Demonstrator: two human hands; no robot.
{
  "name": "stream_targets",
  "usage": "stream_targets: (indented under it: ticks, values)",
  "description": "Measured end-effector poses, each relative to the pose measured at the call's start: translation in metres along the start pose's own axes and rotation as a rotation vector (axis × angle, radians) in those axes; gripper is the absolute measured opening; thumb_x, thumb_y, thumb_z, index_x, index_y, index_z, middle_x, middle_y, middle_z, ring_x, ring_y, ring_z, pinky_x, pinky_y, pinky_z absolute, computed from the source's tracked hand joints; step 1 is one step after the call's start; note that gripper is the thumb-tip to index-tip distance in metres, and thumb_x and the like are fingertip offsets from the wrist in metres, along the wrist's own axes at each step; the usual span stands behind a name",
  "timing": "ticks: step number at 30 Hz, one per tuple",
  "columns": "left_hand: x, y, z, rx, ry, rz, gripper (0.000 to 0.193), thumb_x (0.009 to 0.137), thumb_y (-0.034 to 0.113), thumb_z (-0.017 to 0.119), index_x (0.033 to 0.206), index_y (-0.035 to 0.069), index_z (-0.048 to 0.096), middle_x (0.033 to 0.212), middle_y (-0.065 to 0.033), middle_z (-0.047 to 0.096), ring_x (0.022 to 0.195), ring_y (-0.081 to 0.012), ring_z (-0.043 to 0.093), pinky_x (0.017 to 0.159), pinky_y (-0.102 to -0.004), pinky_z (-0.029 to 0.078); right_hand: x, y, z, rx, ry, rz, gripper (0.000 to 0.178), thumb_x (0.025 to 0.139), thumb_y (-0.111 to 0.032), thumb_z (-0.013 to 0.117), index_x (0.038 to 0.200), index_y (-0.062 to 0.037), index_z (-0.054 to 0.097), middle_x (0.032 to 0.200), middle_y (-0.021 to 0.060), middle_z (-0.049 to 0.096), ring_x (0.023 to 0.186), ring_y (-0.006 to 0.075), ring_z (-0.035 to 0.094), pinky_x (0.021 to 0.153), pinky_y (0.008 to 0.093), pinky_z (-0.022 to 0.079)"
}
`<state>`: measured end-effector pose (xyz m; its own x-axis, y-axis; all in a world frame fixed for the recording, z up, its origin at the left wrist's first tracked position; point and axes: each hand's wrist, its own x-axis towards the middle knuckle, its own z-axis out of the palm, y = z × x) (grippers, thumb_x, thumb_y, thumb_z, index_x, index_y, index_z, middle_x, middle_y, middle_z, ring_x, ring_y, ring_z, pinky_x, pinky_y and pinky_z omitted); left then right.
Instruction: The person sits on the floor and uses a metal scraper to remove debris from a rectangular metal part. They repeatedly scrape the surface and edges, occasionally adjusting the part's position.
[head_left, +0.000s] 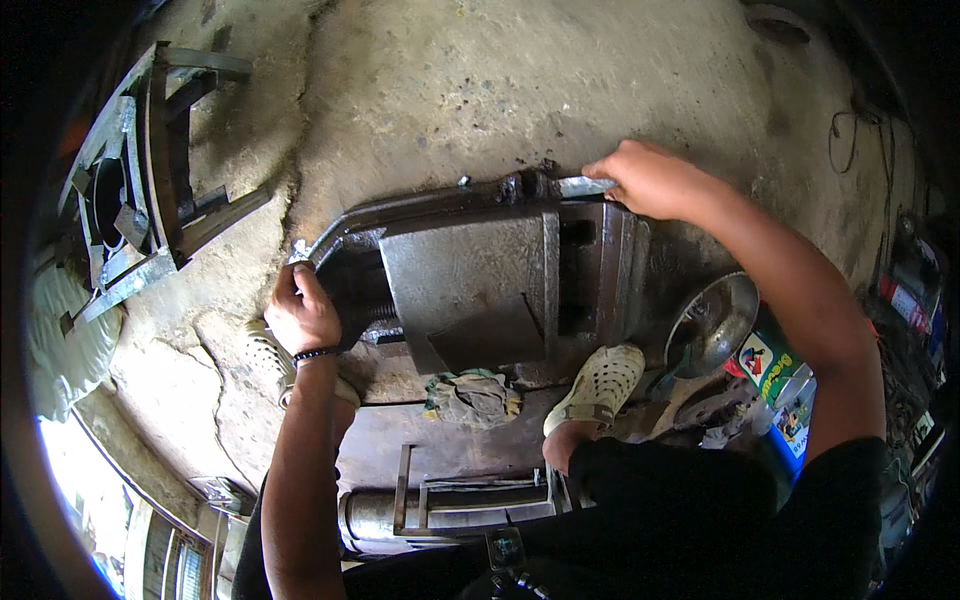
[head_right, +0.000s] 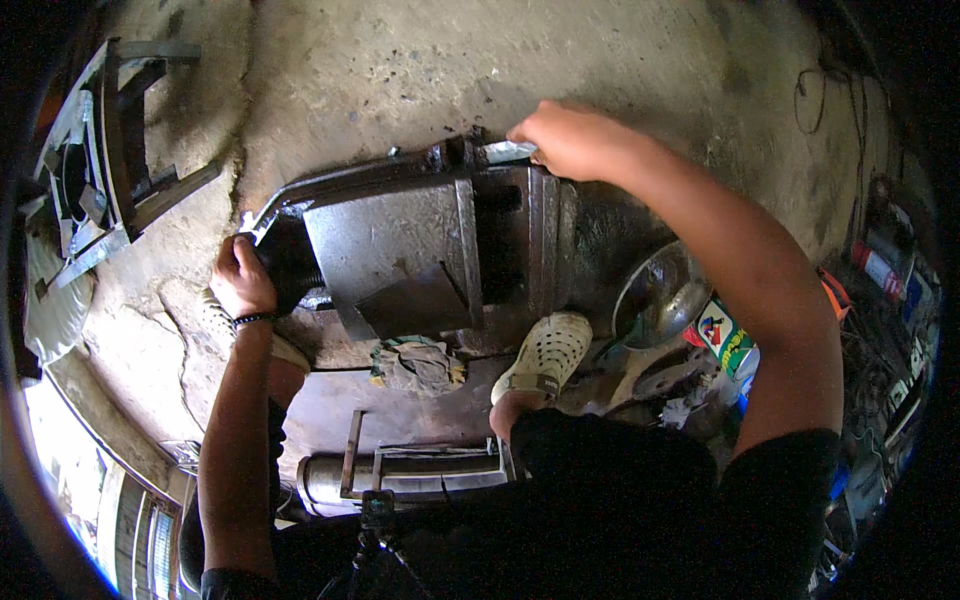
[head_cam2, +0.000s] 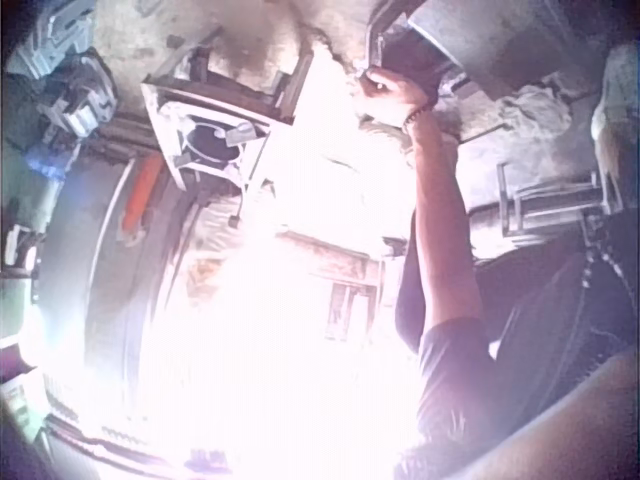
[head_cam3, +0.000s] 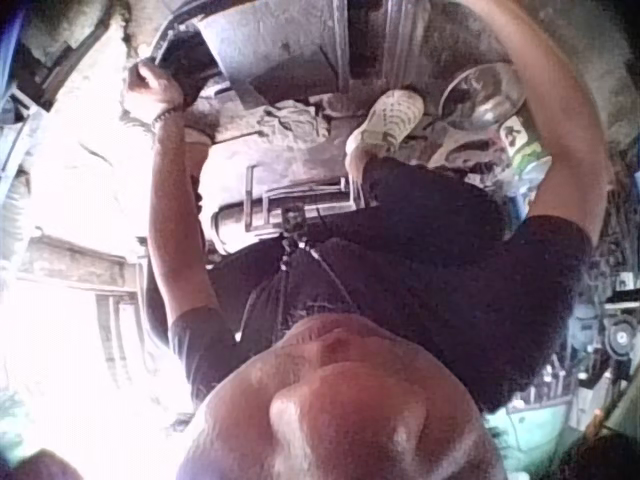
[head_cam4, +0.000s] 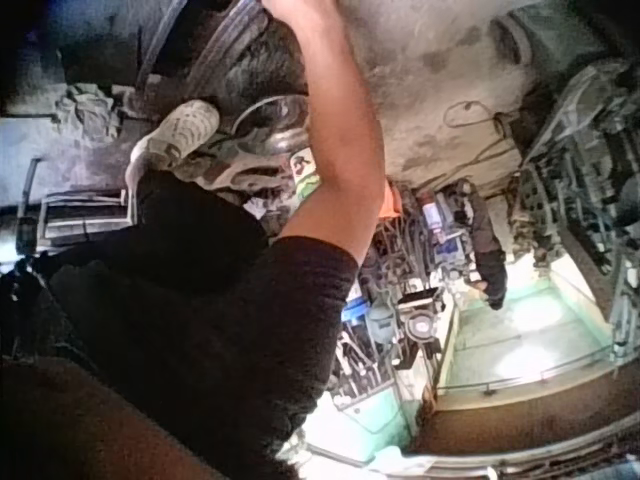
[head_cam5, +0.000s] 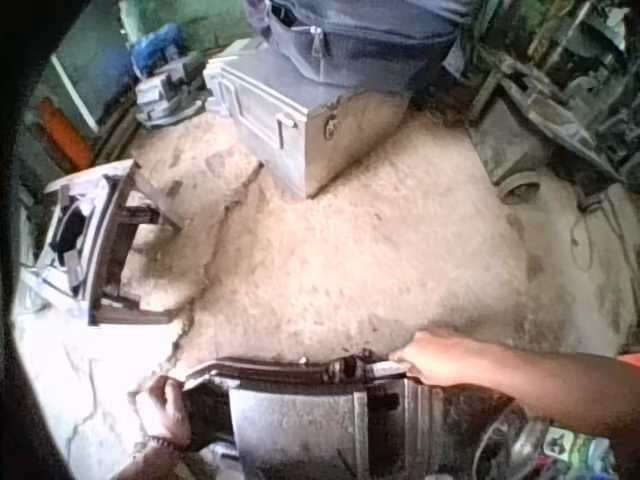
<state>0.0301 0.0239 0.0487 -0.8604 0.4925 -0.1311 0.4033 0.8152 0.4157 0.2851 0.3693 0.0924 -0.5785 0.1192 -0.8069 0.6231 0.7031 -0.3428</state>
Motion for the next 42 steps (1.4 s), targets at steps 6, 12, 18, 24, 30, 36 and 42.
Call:
stream_targets:
  ticks: [6, 12, 18, 24, 30, 36, 42]
  values:
    - [-0.002, -0.005, -0.001, -0.017, -0.078, -0.077, 0.042, 0.097, 0.033, 0.043, 0.094, 0.004, 0.074, 0.084, -0.0168, 0.072, 0.076, -0.0305, 0.068, 0.074, -0.0414, 0.051, 0.0, 0.024, 0.021, 0.086, 0.174, -0.16, 0.038, 0.088, -0.008, 0.07, 0.126, -0.0076, 0.066, 0.114, 0.018, 0.07, 0.103, 0.0335, 0.068, 0.094, 0.0435, 0.052]
    - [0.0, -0.011, 0.002, 0.01, -0.053, -0.036, 0.043, 0.096, 0.034, 0.044, 0.093, 0.004, 0.074, 0.083, -0.0171, 0.072, 0.075, -0.0308, 0.068, 0.073, -0.0413, 0.051, -0.016, 0.03, 0.012, 0.359, 0.443, -0.002, 0.045, 0.094, -0.021, 0.068, 0.136, -0.0089, 0.058, 0.134, 0.0121, 0.063, 0.117, 0.0235, 0.062, 0.094, 0.0369, 0.05]
    - [0.0, -0.005, 0.0, -0.016, -0.063, -0.044, 0.042, 0.095, 0.033, 0.043, 0.091, 0.004, 0.074, 0.078, -0.0172, 0.07, 0.071, -0.0325, 0.067, 0.071, -0.0431, 0.051, -0.062, 0.043, -0.008, -0.111, 0.295, 0.008, 0.034, 0.092, -0.005, 0.059, 0.126, -0.0065, 0.06, 0.111, 0.0174, 0.066, 0.101, 0.0359, 0.063, 0.087, 0.0458, 0.051]
    - [0.001, -0.006, 0.0, -0.029, -0.057, -0.055, 0.038, 0.093, 0.031, 0.045, 0.089, 0.005, 0.073, 0.073, -0.0174, 0.067, 0.068, -0.0343, 0.066, 0.068, -0.0443, 0.051, -0.068, 0.055, 0.004, -0.069, 0.263, 0.001, 0.04, 0.084, 0.003, 0.059, 0.122, -0.0083, 0.065, 0.109, 0.0142, 0.068, 0.098, 0.0357, 0.064, 0.088, 0.0445, 0.051]
    - [0.0, -0.007, 0.003, -0.048, -0.032, -0.038, 0.038, 0.093, 0.031, 0.045, 0.09, 0.005, 0.073, 0.072, -0.0177, 0.067, 0.067, -0.0341, 0.065, 0.068, -0.0439, 0.051, -0.062, 0.064, 0.031, -0.047, 0.368, 0.048, 0.037, 0.085, -0.001, 0.063, 0.12, -0.0106, 0.068, 0.109, 0.0129, 0.068, 0.097, 0.0338, 0.065, 0.088, 0.0423, 0.052]
    - [0.0, -0.007, 0.0, -0.052, -0.042, -0.034, 0.039, 0.094, 0.031, 0.045, 0.092, 0.005, 0.074, 0.075, -0.0191, 0.068, 0.069, -0.0343, 0.066, 0.069, -0.0435, 0.051, -0.057, 0.064, 0.011, 0.014, 0.329, -0.038, 0.033, 0.087, -0.002, 0.064, 0.118, -0.0102, 0.069, 0.109, 0.0113, 0.07, 0.101, 0.0332, 0.065, 0.09, 0.0442, 0.052]
    - [-0.001, -0.008, 0.002, -0.037, -0.031, -0.022, 0.04, 0.094, 0.031, 0.045, 0.091, 0.004, 0.073, 0.077, -0.0188, 0.069, 0.071, -0.034, 0.067, 0.069, -0.0434, 0.051, -0.044, 0.055, 0.015, -0.074, 0.285, -0.027, 0.031, 0.088, -0.001, 0.062, 0.116, -0.0087, 0.071, 0.11, 0.0125, 0.07, 0.098, 0.0328, 0.067, 0.086, 0.0432, 0.054]
